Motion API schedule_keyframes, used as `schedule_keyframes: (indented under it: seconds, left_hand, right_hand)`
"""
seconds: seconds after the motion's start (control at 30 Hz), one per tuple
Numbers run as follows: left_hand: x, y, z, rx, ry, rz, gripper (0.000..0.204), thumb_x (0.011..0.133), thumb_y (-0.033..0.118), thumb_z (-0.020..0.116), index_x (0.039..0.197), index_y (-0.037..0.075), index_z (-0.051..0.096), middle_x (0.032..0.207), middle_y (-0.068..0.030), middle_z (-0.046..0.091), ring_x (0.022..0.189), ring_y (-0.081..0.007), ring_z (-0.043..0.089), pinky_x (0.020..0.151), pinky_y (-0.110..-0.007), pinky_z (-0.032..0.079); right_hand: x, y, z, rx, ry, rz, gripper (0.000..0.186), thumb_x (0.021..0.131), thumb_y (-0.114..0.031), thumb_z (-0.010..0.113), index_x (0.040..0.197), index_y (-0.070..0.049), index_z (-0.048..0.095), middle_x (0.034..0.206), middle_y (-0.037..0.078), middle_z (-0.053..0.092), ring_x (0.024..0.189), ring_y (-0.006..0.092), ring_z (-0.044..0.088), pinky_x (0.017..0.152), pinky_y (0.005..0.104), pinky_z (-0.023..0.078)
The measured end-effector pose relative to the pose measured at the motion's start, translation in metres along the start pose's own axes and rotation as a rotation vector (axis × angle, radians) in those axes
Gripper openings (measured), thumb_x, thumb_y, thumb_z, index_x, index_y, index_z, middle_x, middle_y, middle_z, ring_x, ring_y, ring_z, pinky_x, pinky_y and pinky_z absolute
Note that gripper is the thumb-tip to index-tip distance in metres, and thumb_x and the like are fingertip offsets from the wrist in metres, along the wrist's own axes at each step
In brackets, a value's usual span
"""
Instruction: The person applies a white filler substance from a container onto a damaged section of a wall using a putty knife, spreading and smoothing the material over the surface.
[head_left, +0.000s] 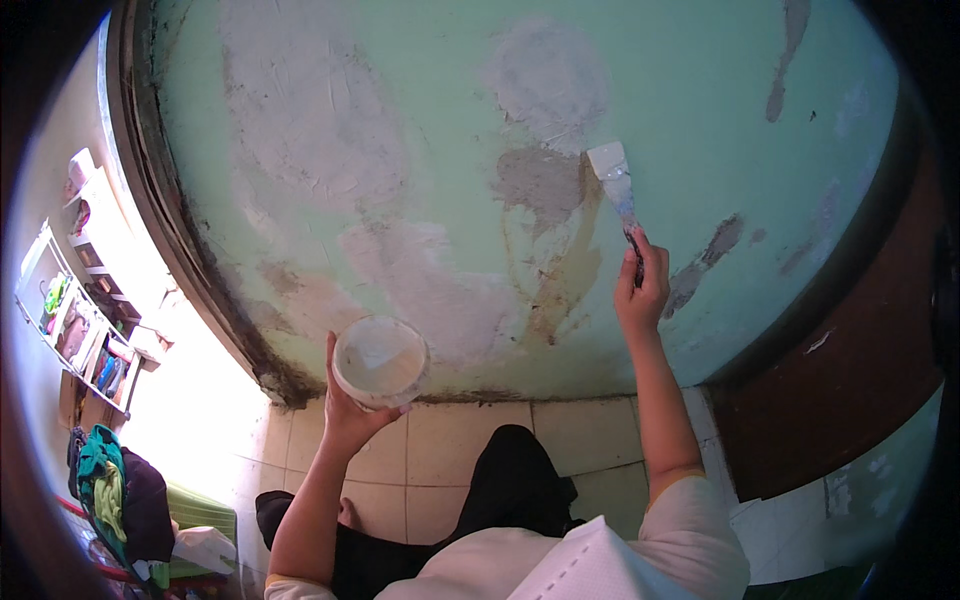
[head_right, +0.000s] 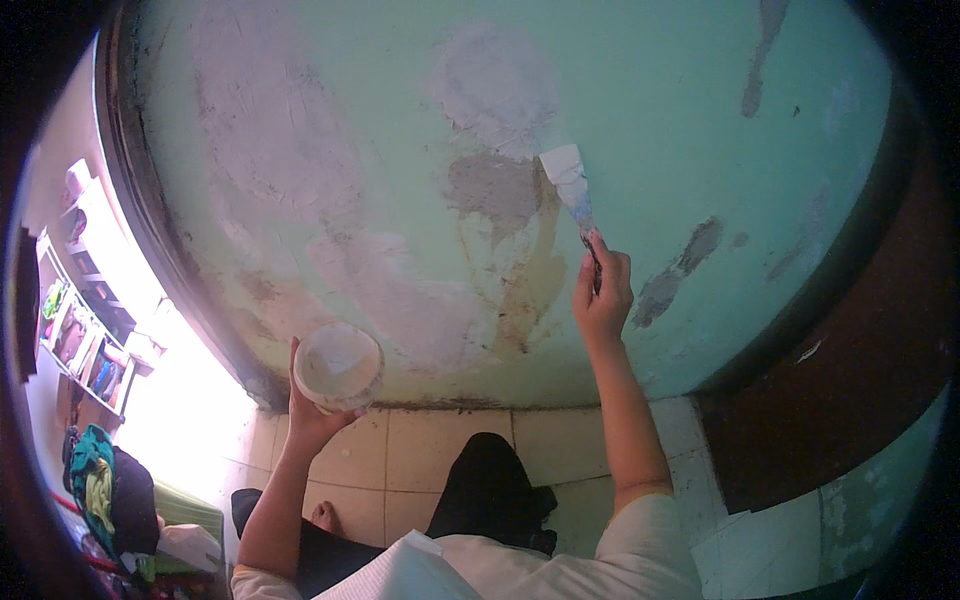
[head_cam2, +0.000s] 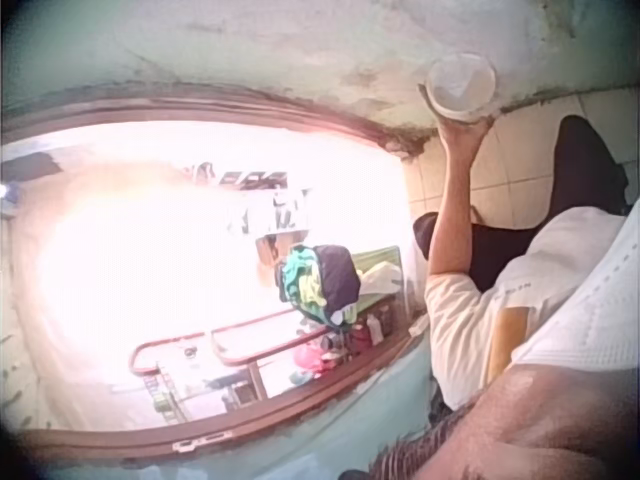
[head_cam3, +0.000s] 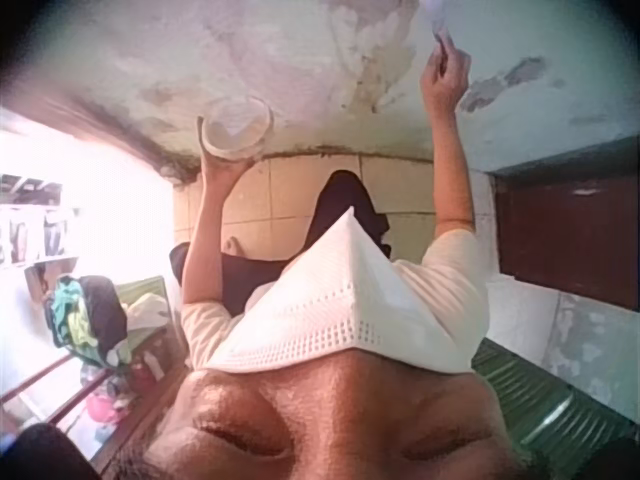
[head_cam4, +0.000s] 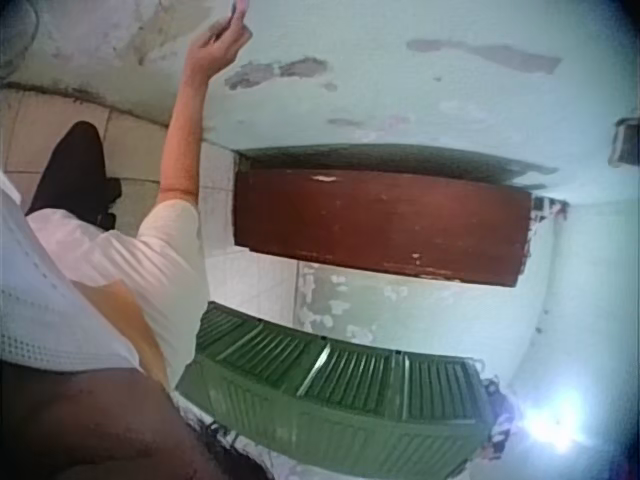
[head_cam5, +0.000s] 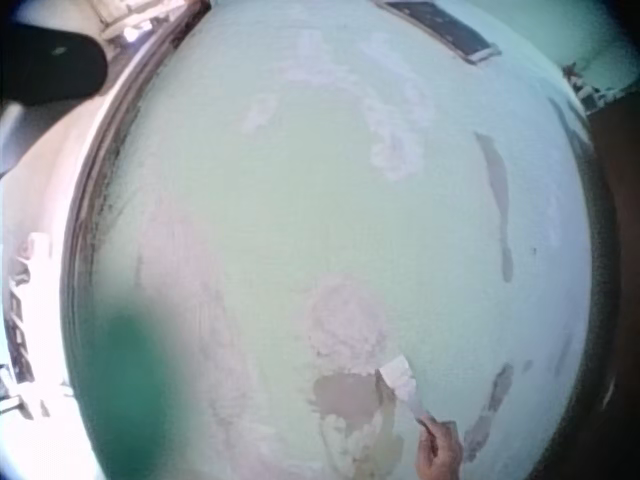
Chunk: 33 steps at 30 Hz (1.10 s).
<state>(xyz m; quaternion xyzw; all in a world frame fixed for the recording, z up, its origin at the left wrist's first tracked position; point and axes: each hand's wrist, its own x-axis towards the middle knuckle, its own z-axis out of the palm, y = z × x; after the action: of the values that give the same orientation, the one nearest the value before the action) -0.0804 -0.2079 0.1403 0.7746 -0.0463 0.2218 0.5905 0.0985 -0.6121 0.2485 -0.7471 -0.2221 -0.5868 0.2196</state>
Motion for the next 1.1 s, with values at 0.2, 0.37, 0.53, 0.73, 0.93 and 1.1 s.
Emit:
schedule_keyframes:
  seconds: [0.2,0.37,0.53,0.73,0.93,1.1]
  left_hand:
    - [0.001,0.000,0.000,-0.007,0.003,-0.020,0.146,0.059,0.027,0.097,0.162,0.008,-0.004,0.149,-0.0189,0.045,0.137,-0.0303,0.050,0.114,-0.043,0.041]
    - [-0.004,-0.006,-0.002,0.000,0.009,0.003,0.146,0.059,0.027,0.097,0.162,0.008,-0.004,0.149,-0.0190,0.047,0.136,-0.0309,0.050,0.114,-0.043,0.041]
    - [-0.006,0.002,-0.002,0.013,0.016,0.005,0.146,0.058,0.027,0.097,0.162,0.008,-0.004,0.149,-0.0194,0.047,0.136,-0.0312,0.050,0.113,-0.043,0.042]
    - [-0.008,0.002,-0.005,0.081,0.010,-0.019,0.146,0.058,0.028,0.097,0.162,0.009,-0.004,0.149,-0.0200,0.047,0.136,-0.0317,0.050,0.113,-0.044,0.042]
    - [-0.006,0.000,-0.002,0.096,-0.007,-0.010,0.147,0.057,0.027,0.098,0.162,0.009,-0.005,0.148,-0.0200,0.047,0.136,-0.0320,0.050,0.113,-0.044,0.042]
    - [-0.008,-0.002,-0.001,0.092,-0.015,-0.040,0.148,0.057,0.029,0.098,0.162,0.009,-0.005,0.148,-0.0196,0.047,0.137,-0.0317,0.050,0.114,-0.044,0.042]
  right_hand:
    - [0.012,-0.040,0.004,0.595,0.044,0.228,0.028,0.102,-0.018,0.063,0.124,-0.001,0.059,0.100,0.005,0.062,0.070,0.0086,0.056,0.064,0.0234,0.047]
    - [0.043,-0.040,0.009,0.954,-0.211,0.554,0.024,0.104,-0.022,0.062,0.115,-0.002,0.062,0.088,0.000,0.064,0.068,0.0033,0.050,0.057,0.0198,0.038]
    - [0.080,-0.027,0.022,0.964,-0.324,0.636,0.026,0.103,-0.027,0.065,0.111,-0.002,0.069,0.088,0.000,0.067,0.069,0.0034,0.052,0.057,0.0200,0.040]
    - [0.119,-0.016,0.029,0.761,-0.445,0.552,0.031,0.100,-0.030,0.068,0.114,-0.003,0.073,0.087,0.000,0.071,0.069,0.0036,0.054,0.059,0.0210,0.043]
    - [0.138,-0.007,0.026,0.624,-0.443,0.572,0.034,0.097,-0.036,0.071,0.109,-0.004,0.073,0.084,0.000,0.071,0.066,0.0048,0.053,0.060,0.0223,0.045]
    - [0.129,0.009,0.014,0.523,-0.390,0.562,0.035,0.095,-0.039,0.073,0.102,-0.005,0.072,0.082,-0.001,0.070,0.064,0.0041,0.051,0.059,0.0223,0.043]
